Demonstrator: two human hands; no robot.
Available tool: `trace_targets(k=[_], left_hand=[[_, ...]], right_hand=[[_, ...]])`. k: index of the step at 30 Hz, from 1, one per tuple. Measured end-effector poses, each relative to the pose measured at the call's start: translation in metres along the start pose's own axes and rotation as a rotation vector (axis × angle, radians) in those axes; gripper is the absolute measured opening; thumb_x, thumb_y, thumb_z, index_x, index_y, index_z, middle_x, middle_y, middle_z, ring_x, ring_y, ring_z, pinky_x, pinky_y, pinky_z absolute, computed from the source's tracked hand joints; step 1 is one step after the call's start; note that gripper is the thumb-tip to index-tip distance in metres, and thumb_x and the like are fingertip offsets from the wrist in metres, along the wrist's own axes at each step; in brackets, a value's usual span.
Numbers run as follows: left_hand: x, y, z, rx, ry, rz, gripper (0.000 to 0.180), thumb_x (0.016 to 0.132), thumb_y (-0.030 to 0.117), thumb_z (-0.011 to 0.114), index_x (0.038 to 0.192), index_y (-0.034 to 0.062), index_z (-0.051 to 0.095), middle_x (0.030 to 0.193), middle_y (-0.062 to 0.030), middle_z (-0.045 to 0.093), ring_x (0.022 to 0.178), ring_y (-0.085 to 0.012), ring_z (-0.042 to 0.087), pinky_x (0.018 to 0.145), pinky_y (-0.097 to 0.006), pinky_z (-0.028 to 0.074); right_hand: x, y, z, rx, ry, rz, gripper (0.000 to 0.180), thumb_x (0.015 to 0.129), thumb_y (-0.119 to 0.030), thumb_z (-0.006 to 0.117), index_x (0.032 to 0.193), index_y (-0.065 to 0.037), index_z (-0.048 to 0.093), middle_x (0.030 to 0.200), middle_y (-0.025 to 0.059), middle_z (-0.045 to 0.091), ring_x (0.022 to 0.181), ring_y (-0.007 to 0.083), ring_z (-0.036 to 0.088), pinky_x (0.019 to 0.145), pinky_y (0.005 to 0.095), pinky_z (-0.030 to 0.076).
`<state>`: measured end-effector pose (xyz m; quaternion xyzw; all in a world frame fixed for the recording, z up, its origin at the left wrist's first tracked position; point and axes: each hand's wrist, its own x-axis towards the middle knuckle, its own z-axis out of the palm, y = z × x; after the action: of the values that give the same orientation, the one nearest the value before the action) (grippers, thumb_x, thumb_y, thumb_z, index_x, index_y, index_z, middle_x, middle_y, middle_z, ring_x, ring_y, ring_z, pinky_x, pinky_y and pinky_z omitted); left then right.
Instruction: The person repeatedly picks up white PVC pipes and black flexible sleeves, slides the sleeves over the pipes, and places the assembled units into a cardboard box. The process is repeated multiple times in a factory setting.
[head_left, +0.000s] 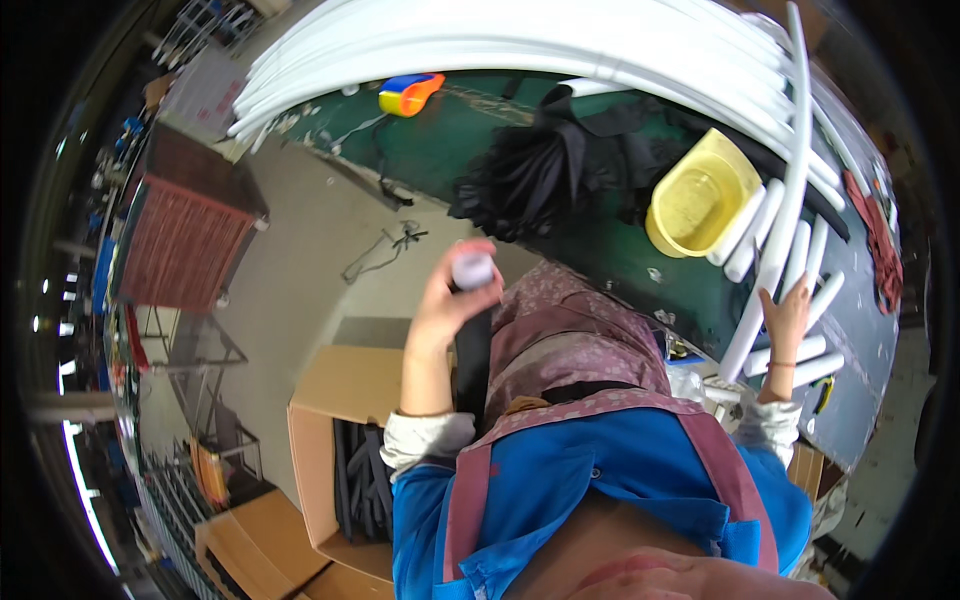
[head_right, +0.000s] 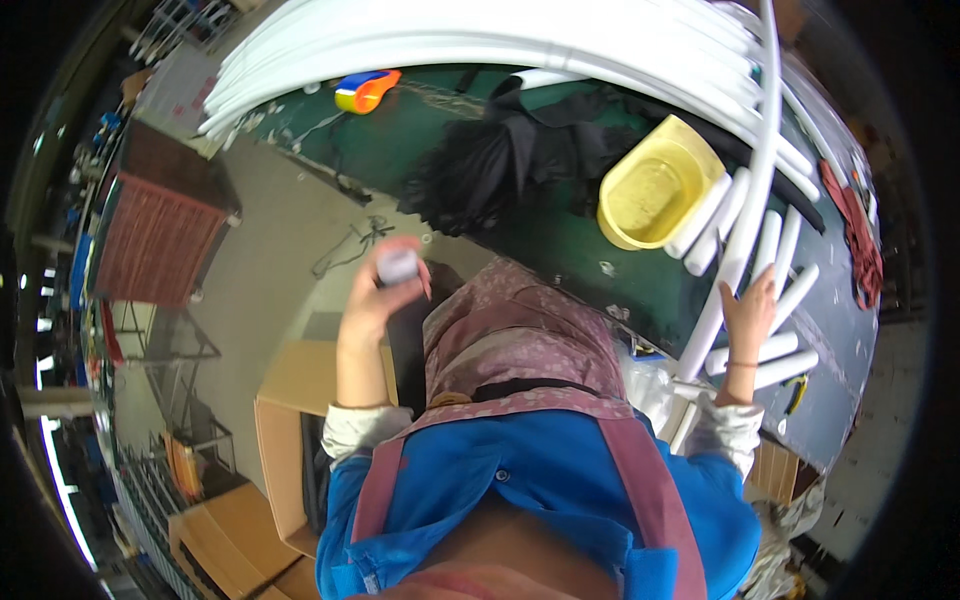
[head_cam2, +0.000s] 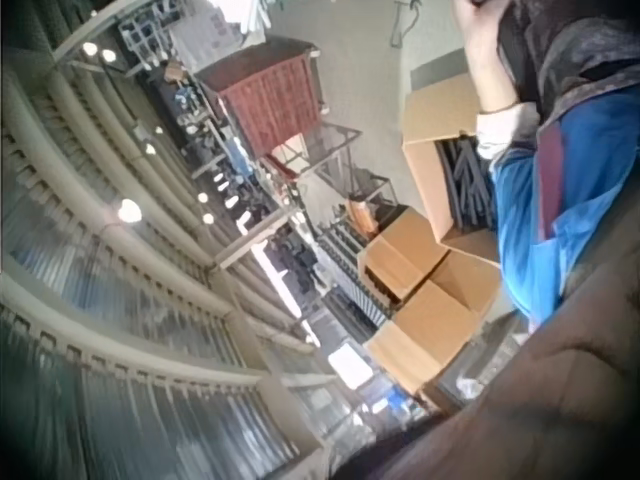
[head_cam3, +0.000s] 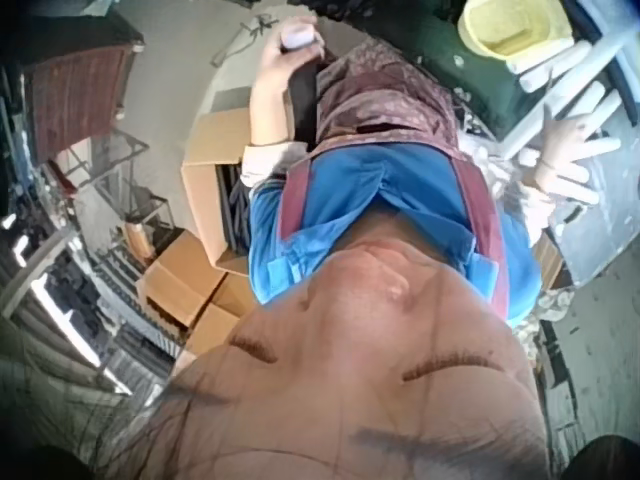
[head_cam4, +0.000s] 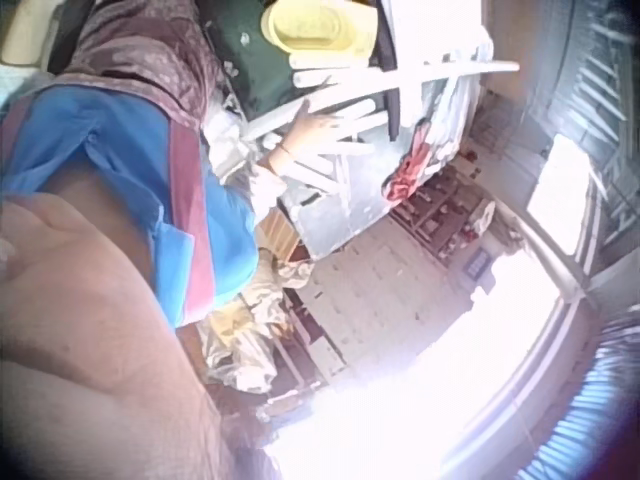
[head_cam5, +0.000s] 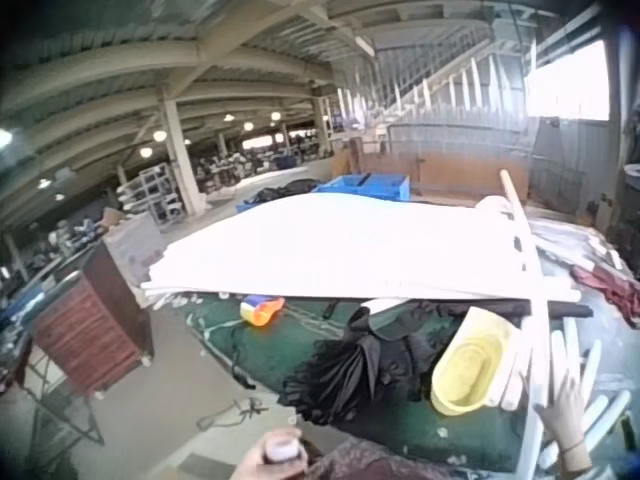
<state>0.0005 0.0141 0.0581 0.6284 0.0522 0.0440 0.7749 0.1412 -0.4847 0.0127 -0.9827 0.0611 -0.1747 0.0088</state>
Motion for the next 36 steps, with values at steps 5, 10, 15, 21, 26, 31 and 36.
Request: trace_targets(k=[5, 10, 15, 21, 26, 31, 36], left_hand=[[0.015, 0.041, 0.000, 0.111, 0.297, 0.328, 0.061, 0.072, -0.005, 0.071, 0.127, 0.0048, 0.046, 0.093, -0.0073, 0.062, 0.083, -0.0136, 0.061, 0.075, -0.026, 0.052], [0.019, 0.064, 0.035, -0.067, 0.135, 0.381, 0.076, 0.069, 0.004, 0.076, 0.134, 0.0052, 0.036, 0.095, -0.0142, 0.064, 0.076, -0.0193, 0.063, 0.072, -0.031, 0.053], [-0.006, 0.055, 0.016, 0.031, 0.002, 0.248, 0.096, 0.062, -0.001, 0.078, 0.141, 0.0076, 0.024, 0.113, -0.0118, 0.055, 0.099, -0.0191, 0.056, 0.085, -0.034, 0.048], [0.004, 0.089, 0.023, -0.051, 0.176, 0.230, 0.050, 0.076, -0.002, 0.068, 0.121, 0.0032, 0.046, 0.082, -0.0030, 0.059, 0.057, -0.0126, 0.056, 0.054, -0.028, 0.049], [0.032, 0.155, -0.051, -0.004, 0.302, 0.682, 0.027, 0.088, 0.012, 0.060, 0.112, 0.0022, 0.054, 0.086, -0.0039, 0.061, 0.060, -0.0082, 0.051, 0.056, -0.023, 0.045], [-0.010, 0.122, -0.033, 0.588, -0.002, 0.246, 0.030, 0.075, 0.014, 0.073, 0.102, 0.0031, 0.068, 0.105, -0.0014, 0.062, 0.077, -0.0064, 0.047, 0.070, -0.019, 0.039], [-0.017, 0.077, -0.028, 0.372, 0.199, 0.344, 0.013, 0.076, 0.001, 0.071, 0.088, -0.0015, 0.067, 0.085, -0.0048, 0.060, 0.064, -0.0084, 0.052, 0.055, -0.021, 0.041]], right_hand=[[-0.010, -0.145, -0.064, 0.787, -0.358, -0.321, 0.060, 0.073, -0.025, 0.076, 0.120, 0.004, 0.052, 0.111, 0.0190, 0.061, 0.102, 0.0316, 0.060, 0.086, 0.0359, 0.047], [-0.089, -0.321, -0.072, 1.769, -1.257, -0.987, 0.082, 0.071, -0.016, 0.080, 0.137, -0.001, 0.033, 0.130, 0.0096, 0.048, 0.113, 0.0186, 0.051, 0.092, 0.0342, 0.044], [-0.118, -0.377, -0.069, 1.869, -1.477, -0.666, 0.017, 0.072, -0.005, 0.064, 0.089, -0.001, 0.061, 0.081, 0.0039, 0.062, 0.073, 0.0113, 0.059, 0.064, 0.0262, 0.046], [-0.151, -0.359, -0.078, 1.869, -1.728, -0.504, 0.009, 0.070, -0.002, 0.062, 0.076, -0.003, 0.055, 0.065, 0.0011, 0.055, 0.062, 0.0106, 0.055, 0.056, 0.0252, 0.043], [-0.165, -0.349, -0.064, 1.880, -1.735, -0.503, 0.008, 0.070, -0.002, 0.063, 0.075, -0.002, 0.057, 0.067, 0.0032, 0.058, 0.058, 0.0108, 0.055, 0.057, 0.0269, 0.044], [-0.151, -0.357, -0.067, 1.984, -1.819, -0.359, 0.004, 0.072, 0.000, 0.061, 0.074, -0.001, 0.057, 0.067, 0.0042, 0.058, 0.060, 0.0120, 0.056, 0.057, 0.0269, 0.045], [-0.148, -0.358, -0.072, 1.925, -1.803, -0.473, 0.003, 0.072, -0.001, 0.059, 0.073, 0.000, 0.056, 0.066, 0.0056, 0.057, 0.059, 0.0135, 0.056, 0.057, 0.0272, 0.045]])
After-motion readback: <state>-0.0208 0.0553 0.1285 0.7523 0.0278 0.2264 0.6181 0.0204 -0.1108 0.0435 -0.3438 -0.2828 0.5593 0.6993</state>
